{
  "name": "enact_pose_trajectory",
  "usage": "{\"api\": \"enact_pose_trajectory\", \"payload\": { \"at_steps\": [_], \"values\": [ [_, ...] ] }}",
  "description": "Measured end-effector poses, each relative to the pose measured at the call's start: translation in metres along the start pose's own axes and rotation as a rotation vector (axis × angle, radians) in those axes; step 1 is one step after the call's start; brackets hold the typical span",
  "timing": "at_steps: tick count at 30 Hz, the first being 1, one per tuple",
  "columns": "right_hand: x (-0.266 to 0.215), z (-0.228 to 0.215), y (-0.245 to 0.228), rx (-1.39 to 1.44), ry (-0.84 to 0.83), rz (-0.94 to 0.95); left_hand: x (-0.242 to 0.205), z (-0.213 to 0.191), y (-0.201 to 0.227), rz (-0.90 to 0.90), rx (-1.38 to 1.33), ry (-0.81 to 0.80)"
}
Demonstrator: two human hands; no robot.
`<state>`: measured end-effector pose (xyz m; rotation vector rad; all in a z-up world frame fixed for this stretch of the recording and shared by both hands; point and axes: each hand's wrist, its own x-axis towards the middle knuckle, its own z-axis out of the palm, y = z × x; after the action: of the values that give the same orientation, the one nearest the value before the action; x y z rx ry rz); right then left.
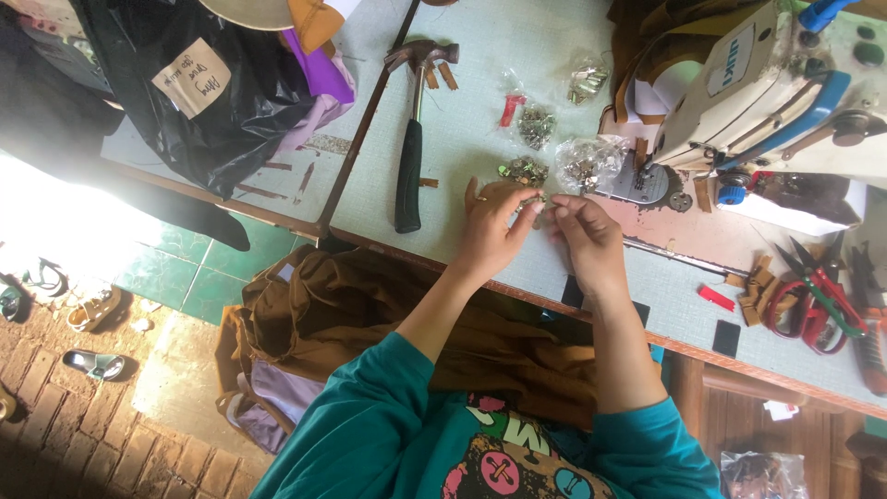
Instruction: Organizing and sorting small metal buttons on a workbench in a sewing factory.
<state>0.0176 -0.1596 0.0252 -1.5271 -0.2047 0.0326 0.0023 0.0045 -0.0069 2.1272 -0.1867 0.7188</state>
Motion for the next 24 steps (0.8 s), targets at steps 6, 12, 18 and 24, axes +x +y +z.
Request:
{"api": "enact_pose_trajectory", "payload": {
  "at_steps": [6,12,18,24],
  "values": [
    [-0.002,0.012,-0.01,0.137,-0.009,0.046,0.0,0.001,0.007,0.08,0.071,0.017],
    [0.003,-0.003,0.013,-0.08,0.017,-0.079,0.005,-0.026,0.016,0.071,0.072,-0.096],
    [-0.007,-0.003,-0.012,-0.723,-0.032,-0.439,-0.003,-0.034,0.016,0.078,0.39,-0.212],
    [-0.046,0.003,-0.003,-0.937,-0.108,-0.608,-0.002,-0.029,0.025,0.093,0.527,-0.169]
  ]
}}
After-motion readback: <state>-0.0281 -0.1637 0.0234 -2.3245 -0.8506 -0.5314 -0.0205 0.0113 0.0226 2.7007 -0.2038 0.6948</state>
